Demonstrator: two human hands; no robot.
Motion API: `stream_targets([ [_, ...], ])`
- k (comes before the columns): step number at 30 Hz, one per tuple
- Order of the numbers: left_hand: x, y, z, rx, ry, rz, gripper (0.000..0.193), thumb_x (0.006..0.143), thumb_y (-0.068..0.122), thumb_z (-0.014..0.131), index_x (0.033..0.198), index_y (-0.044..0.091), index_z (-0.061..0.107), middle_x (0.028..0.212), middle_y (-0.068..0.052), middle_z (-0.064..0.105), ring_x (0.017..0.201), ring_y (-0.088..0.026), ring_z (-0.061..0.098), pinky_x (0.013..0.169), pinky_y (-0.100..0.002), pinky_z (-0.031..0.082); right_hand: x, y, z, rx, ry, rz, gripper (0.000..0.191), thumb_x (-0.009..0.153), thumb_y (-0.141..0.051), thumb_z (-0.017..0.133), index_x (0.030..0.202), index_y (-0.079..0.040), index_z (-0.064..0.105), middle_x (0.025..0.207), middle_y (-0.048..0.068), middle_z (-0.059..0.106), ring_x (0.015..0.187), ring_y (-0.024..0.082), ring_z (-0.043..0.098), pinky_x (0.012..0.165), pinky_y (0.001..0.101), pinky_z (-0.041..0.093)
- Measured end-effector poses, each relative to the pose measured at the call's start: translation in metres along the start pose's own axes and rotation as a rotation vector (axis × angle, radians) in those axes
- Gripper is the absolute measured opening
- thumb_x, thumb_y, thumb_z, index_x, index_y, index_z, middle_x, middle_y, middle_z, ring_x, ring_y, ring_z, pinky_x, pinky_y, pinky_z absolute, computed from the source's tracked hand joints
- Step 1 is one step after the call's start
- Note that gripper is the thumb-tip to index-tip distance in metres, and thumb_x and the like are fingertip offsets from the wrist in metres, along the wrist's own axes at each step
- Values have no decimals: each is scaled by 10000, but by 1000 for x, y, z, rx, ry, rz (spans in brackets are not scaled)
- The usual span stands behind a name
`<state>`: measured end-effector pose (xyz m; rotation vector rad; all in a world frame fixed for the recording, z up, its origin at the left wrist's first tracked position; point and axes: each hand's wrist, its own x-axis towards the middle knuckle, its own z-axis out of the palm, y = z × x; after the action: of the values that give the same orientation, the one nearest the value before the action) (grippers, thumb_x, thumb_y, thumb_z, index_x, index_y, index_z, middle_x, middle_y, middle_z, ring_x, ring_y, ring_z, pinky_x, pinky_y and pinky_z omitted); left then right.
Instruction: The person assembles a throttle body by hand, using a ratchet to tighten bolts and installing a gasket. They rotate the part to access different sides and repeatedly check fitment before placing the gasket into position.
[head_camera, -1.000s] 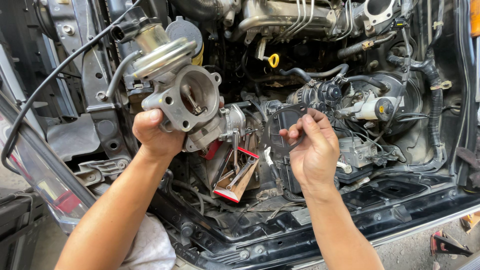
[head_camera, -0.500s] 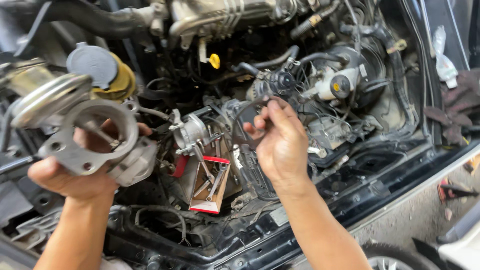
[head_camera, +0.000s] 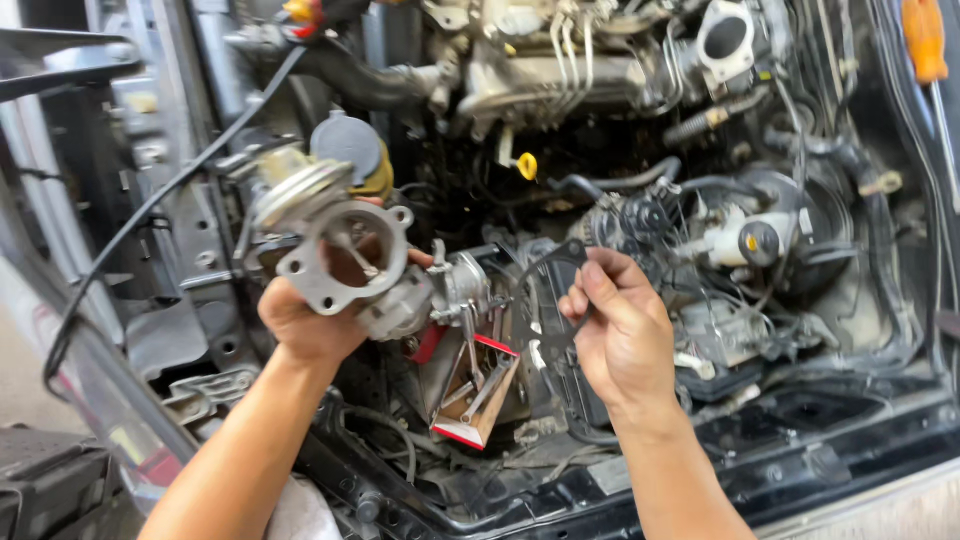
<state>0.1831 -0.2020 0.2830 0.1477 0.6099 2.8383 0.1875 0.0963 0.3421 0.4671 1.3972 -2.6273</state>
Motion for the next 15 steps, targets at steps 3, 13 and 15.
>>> stream_targets([
  [3, -3, 1, 6, 92, -1, 28, 835, 808, 326, 694, 1532, -11, 452, 1369, -250, 597, 1251, -477, 604, 1121, -591, 466, -6, 11, 5, -31, -15, -13, 187, 964, -91, 701, 1129, -32, 635, 844, 31, 594, 738, 137, 536, 736, 320, 471],
  [13, -25, -21, 10, 342, -119, -138, 991, 718, 185, 836, 1552, -20, 344, 1417, -176, 553, 1305, -303, 542, 1133, -426, 430, -30, 49, 43, 140, 66, -6, 145, 947, -98, 738, 990, -101, 600, 807, 12, 590, 716, 143, 562, 731, 325, 492],
  [15, -30, -23, 5, 491, -155, -114, 996, 708, 154, 869, 1547, -20, 361, 1423, -142, 548, 1319, -251, 529, 1134, -397, 436, -34, 54, 43, 107, 131, 34, 121, 934, -120, 712, 962, -96, 597, 825, 16, 603, 743, 155, 590, 755, 323, 509],
])
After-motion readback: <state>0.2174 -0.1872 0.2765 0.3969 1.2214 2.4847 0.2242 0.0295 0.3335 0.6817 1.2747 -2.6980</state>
